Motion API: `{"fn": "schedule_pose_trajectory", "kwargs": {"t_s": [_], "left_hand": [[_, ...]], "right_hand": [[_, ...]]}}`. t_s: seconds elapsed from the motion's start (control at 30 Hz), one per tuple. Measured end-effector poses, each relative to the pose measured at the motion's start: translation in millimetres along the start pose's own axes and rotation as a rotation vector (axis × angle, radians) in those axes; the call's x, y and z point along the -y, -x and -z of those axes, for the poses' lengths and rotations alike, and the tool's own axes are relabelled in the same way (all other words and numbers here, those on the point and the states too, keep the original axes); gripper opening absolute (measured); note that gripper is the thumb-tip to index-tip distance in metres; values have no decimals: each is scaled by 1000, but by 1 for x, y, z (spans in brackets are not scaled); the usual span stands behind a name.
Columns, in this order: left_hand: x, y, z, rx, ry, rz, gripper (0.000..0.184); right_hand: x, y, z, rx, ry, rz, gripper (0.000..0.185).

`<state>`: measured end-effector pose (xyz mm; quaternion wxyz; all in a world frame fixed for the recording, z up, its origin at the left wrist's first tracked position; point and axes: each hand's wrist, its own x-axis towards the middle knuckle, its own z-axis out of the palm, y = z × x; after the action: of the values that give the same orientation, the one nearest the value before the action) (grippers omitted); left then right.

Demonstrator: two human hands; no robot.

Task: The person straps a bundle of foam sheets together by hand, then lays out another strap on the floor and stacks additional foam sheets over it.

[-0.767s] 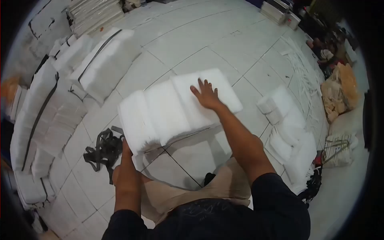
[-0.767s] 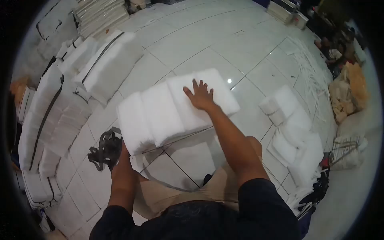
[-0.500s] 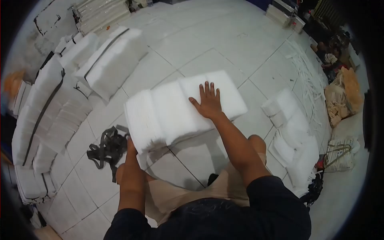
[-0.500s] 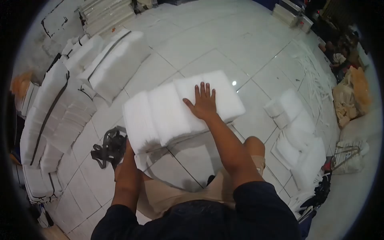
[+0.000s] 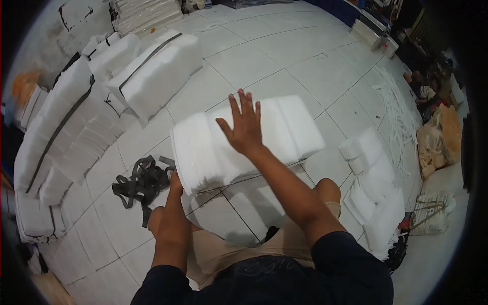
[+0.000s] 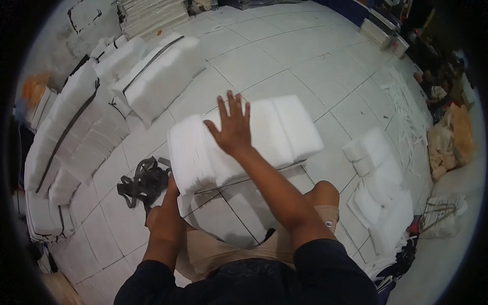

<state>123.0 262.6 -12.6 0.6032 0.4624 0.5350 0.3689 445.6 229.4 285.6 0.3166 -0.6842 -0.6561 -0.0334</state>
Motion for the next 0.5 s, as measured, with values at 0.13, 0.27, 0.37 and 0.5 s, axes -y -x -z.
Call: {"fn": "schedule_pose_trajectory", "kwargs": {"t_s": [0.13,0.27,0.37,0.5], "left_hand": [[-8,-6,-5,28,0,-20,43],[-3,-25,-22,77,49,-27,42],[-6,-19,-13,66,56,-1,42],[-8,-12,-12,50,61,7,42]], "right_hand": [[7,41,-62,456,96,29,85],[54,21,-46,379,-15,-155,87],[71,35,-36,450,-70,201,86],[66,51,-54,628,1,211,84]]}}
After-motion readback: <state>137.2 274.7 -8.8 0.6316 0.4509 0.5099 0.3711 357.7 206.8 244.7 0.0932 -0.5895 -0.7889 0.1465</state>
